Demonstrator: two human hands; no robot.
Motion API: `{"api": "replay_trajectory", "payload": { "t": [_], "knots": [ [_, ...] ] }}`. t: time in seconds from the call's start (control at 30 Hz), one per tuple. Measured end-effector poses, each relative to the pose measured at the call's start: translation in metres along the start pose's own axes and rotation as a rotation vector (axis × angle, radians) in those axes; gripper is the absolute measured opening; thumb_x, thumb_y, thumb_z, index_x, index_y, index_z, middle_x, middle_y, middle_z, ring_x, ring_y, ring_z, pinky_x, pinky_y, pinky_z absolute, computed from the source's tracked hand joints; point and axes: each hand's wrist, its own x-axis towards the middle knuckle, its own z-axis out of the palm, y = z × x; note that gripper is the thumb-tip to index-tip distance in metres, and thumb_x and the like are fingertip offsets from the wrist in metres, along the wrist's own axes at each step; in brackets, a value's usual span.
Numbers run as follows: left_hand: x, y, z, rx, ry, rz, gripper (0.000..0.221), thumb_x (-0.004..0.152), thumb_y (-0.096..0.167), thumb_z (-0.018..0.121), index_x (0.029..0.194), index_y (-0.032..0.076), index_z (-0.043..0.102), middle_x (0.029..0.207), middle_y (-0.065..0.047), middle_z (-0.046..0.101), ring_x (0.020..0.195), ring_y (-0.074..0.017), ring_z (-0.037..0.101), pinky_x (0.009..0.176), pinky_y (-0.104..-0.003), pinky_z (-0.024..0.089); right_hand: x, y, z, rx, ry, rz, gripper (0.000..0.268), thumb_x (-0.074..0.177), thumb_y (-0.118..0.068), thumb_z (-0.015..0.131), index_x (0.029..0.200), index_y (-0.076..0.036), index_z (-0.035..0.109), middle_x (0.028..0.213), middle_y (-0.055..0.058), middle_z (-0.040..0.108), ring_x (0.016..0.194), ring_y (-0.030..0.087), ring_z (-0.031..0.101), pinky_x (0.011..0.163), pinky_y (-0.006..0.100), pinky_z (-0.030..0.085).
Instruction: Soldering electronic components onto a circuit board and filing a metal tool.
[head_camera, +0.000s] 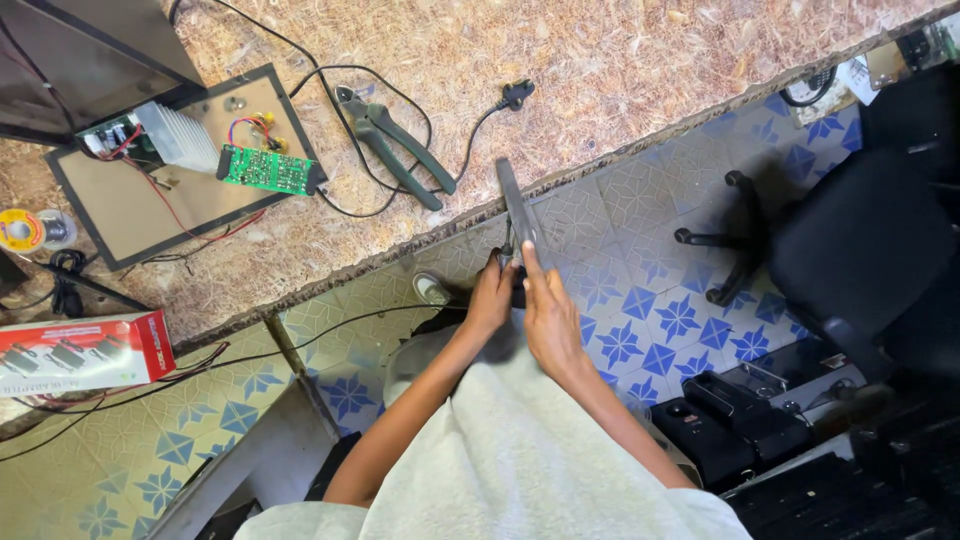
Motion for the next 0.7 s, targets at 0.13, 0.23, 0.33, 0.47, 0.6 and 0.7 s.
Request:
{"api": "replay_trajectory", "payload": {
  "t": [0.13,0.23,0.33,0.47,0.6,0.7],
  "knots": [
    [-0.008,0.016,-0.001,-0.026,-0.005,0.031,0.034,0.107,0.029,0.047,0.108,-0.004,0.055,0.086,-0.033,0.066,0.085,-0.0497,0.065,0.078,-0.055,0.048,0.022,0.002,0.008,0.024,0.057,-0.054,0.053,0.108,-0.018,0.047,0.16,-0.031,0.041,0.096,0.018,0.057,0.083,0.055,0.063,0.066,0.062,0.051],
    [-0.001,-0.002,-0.002,0.006,0.0,0.035,0.036,0.108,0.033,0.046,0.107,-0.001,0.056,0.085,-0.028,0.064,0.082,-0.0395,0.064,0.078,-0.054,0.049,0.005,0.014,0.002,0.124,0.086,-0.042,0.055,0.109,-0.015,0.047,0.161,-0.03,0.04,0.097,0.015,0.058,0.084,0.05,0.065,0.067,0.056,0.054],
    [0.0,-0.007,0.0,0.022,0.019,0.003,0.03,0.107,0.031,0.049,0.102,0.003,0.058,0.076,-0.017,0.065,0.074,-0.0322,0.063,0.074,-0.048,0.051,-0.016,0.024,-0.003,-0.005,0.006,0.008,0.054,0.108,-0.022,0.046,0.16,-0.035,0.042,0.091,0.012,0.055,0.079,0.048,0.064,0.066,0.057,0.053],
    [0.002,-0.009,-0.003,-0.027,-0.008,0.031,0.029,0.107,0.026,0.05,0.106,-0.002,0.058,0.086,-0.029,0.064,0.085,-0.0357,0.063,0.082,-0.053,0.049,0.014,0.003,0.007,-0.025,0.024,-0.059,0.055,0.108,-0.018,0.046,0.16,-0.033,0.042,0.091,0.013,0.055,0.075,0.05,0.064,0.064,0.059,0.052],
    [-0.001,-0.01,0.001,-0.076,0.011,0.043,0.03,0.108,0.024,0.049,0.107,-0.004,0.06,0.089,-0.028,0.067,0.087,-0.0332,0.063,0.086,-0.053,0.05,0.022,0.002,0.008,0.075,0.068,-0.045,0.052,0.108,-0.02,0.047,0.158,-0.031,0.044,0.096,0.015,0.059,0.083,0.052,0.065,0.067,0.059,0.053],
    [0.002,-0.014,0.004,-0.077,0.019,0.001,0.027,0.107,0.027,0.05,0.09,0.009,0.059,0.067,-0.006,0.059,0.067,-0.0207,0.059,0.07,-0.038,0.051,-0.014,0.037,0.007,0.029,0.062,0.039,0.055,0.108,-0.023,0.042,0.161,-0.038,0.039,0.093,0.009,0.055,0.082,0.047,0.065,0.068,0.057,0.053]
  ]
}}
